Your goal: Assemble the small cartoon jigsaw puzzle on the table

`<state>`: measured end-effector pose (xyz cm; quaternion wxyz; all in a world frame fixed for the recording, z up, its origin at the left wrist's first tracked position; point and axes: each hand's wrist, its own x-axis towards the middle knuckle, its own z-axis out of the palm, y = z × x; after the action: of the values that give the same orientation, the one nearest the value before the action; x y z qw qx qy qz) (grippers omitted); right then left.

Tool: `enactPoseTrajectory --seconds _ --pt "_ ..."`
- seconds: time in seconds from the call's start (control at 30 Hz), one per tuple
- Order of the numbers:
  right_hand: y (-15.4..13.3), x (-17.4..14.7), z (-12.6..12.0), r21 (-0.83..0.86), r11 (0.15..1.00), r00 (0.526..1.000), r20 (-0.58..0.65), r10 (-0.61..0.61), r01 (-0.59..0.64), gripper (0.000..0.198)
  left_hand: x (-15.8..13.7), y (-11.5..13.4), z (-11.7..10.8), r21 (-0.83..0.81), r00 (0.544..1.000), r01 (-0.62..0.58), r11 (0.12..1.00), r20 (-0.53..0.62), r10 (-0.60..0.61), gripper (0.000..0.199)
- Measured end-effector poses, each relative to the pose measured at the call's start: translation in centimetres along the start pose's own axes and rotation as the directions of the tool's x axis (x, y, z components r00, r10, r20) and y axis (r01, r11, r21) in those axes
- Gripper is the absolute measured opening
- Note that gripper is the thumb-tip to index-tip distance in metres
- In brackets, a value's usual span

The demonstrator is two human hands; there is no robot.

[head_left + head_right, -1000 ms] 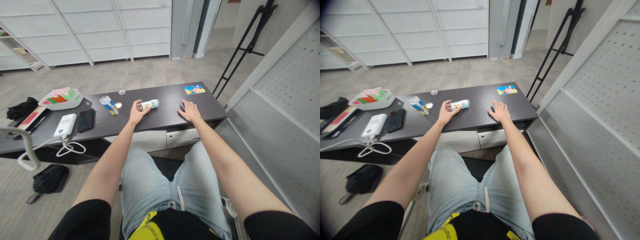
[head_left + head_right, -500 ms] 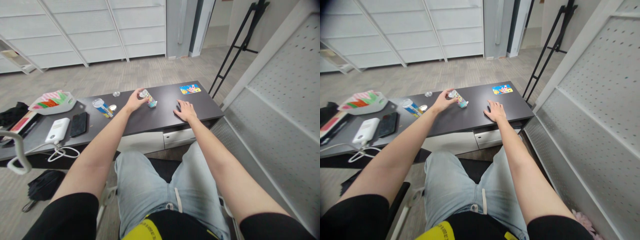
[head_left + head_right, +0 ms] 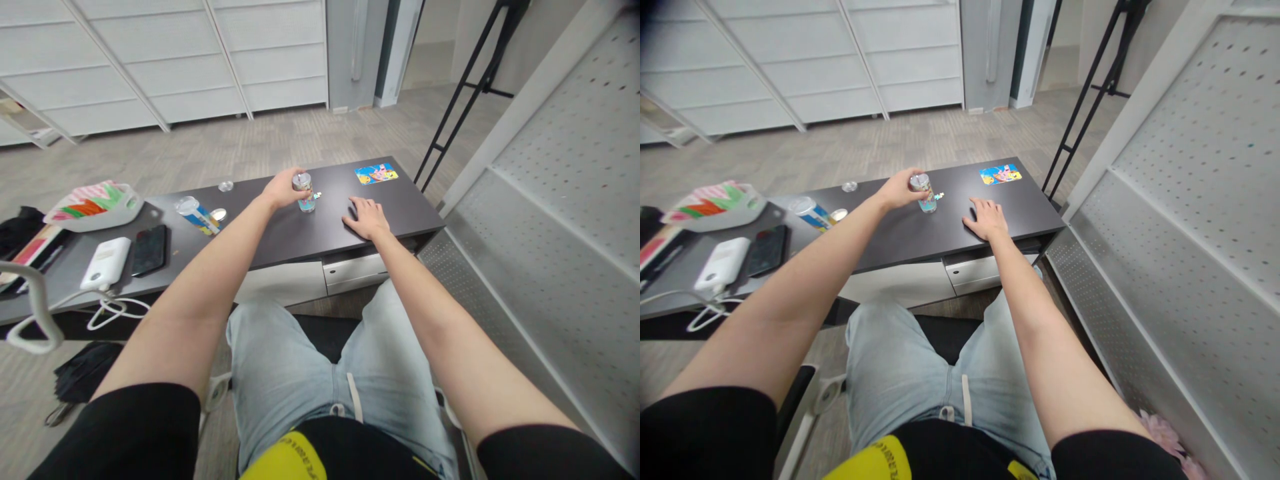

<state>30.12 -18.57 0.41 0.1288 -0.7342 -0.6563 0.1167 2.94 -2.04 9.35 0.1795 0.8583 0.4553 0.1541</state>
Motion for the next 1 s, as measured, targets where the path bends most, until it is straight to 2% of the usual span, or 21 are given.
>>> enactPoseTrajectory --seconds 0.13,0.33,0.5,0.8,1.0 --pt "0.1 0.0 0.0 -0.001 1.000 1.000 0.001 0.006 -0.006 0.085 0.5 -0.1 -0.8 0.022 1.000 0.007 1.000 -0.014 -0.006 0.087" --pt "0.2 0.0 0.1 0.003 1.000 1.000 -0.003 -0.001 0.001 0.089 1.6 -0.6 -3.1 0.000 0.998 0.015 1.000 -0.067 -0.015 0.090" --pt "0.3 0.1 0.2 0.008 1.000 1.000 -0.007 -0.002 0.003 0.087 1.7 -0.9 -4.6 0.027 0.997 0.033 0.999 -0.066 -0.031 0.093" --pt "0.2 0.0 0.3 0.013 1.000 1.000 -0.016 -0.010 0.010 0.088 1.5 -2.5 -5.6 0.041 0.996 0.001 0.999 -0.093 0.003 0.097" --pt "0.3 0.0 0.5 0.015 1.000 0.999 -0.039 -0.023 0.024 0.084 0.3 -3.4 -5.3 0.052 0.994 -0.045 0.998 -0.100 0.050 0.088"
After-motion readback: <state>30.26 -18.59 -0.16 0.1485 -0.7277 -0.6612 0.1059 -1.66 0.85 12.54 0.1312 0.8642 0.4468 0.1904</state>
